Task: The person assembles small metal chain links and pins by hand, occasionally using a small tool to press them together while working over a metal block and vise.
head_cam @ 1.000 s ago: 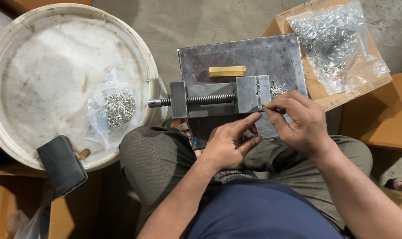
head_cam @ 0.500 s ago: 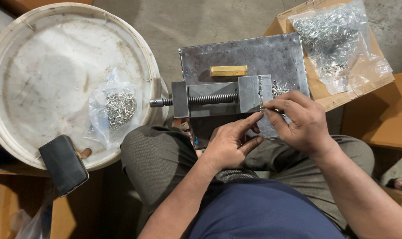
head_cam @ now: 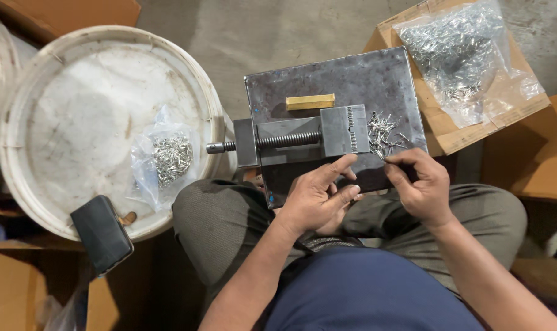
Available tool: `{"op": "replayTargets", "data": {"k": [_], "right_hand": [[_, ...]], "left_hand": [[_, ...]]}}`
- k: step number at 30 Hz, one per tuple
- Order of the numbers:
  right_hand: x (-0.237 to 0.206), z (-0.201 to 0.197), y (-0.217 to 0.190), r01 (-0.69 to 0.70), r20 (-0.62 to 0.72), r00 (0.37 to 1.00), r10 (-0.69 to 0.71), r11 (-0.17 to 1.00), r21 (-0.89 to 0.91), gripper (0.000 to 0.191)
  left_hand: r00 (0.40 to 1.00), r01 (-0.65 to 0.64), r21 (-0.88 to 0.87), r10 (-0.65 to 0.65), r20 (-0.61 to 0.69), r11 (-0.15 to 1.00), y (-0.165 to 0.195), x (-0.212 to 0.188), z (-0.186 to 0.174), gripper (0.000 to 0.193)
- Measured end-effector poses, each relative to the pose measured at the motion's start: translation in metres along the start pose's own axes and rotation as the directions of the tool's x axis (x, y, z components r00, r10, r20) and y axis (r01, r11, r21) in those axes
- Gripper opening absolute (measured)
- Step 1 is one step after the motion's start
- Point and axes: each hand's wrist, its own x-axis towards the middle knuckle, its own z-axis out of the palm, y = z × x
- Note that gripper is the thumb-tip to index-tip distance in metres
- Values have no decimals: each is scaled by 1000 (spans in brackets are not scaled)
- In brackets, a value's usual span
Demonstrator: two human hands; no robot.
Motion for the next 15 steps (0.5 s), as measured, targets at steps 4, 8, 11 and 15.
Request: {"op": "replayTargets", "data": {"k": [4, 8, 11, 15], "right_hand": [[-2, -3, 14, -77, 32, 997, 76, 997, 28, 13], [1, -6, 21, -188, 66, 982, 179, 969, 158, 15], [0, -10, 24, -156, 49, 987, 151, 981, 111, 17], [0, -13, 27, -38, 31, 999, 36, 997, 70, 18]], "left_hand": [[997, -67, -42, 65, -34, 997, -12, 3, 7, 57], [997, -76, -197, 71, -33, 977, -23, 6, 14, 55], [998, -55, -327, 57, -6, 944, -28, 7, 20, 52], [999, -47, -311, 49, 1, 949, -29, 9, 23, 52]]}}
